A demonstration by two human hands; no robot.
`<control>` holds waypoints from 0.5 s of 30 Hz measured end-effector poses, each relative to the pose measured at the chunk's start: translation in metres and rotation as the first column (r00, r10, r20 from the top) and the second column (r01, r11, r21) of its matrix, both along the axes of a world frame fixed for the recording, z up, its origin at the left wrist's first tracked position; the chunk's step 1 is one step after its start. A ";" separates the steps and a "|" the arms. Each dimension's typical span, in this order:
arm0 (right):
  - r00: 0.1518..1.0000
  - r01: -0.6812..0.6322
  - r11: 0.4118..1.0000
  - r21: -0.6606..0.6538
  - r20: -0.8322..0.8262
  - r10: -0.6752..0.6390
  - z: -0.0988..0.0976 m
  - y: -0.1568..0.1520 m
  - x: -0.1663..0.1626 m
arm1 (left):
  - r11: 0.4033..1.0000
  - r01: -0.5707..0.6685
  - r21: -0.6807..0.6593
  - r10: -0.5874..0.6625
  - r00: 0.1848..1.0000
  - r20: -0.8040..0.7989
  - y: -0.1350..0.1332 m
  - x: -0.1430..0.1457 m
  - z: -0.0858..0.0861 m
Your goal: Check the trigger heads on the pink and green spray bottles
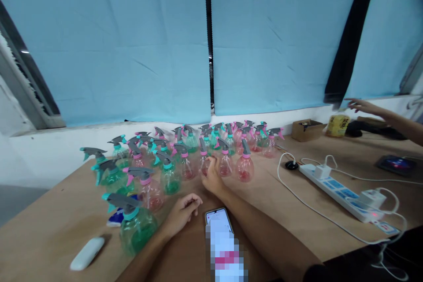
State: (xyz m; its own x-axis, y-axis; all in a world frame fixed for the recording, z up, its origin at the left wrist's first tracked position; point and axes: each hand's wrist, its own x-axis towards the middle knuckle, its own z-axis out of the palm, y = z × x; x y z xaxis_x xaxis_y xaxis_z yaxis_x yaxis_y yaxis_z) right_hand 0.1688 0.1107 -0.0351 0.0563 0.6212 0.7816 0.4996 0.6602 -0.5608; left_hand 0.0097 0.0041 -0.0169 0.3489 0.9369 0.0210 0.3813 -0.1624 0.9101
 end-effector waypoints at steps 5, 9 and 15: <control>0.972 0.219 0.971 0.095 0.065 -0.226 0.021 -0.014 0.016 | 1.000 -0.009 -0.008 0.009 1.000 0.002 -0.001 0.001 0.002; 0.918 0.339 0.926 0.166 0.157 -0.365 0.034 -0.017 0.036 | 1.000 -0.013 0.001 0.013 1.000 -0.013 -0.002 0.001 0.003; 0.935 0.353 0.931 0.095 -0.068 -0.347 0.029 -0.005 0.051 | 1.000 -0.013 -0.005 0.013 1.000 -0.017 -0.002 0.001 0.001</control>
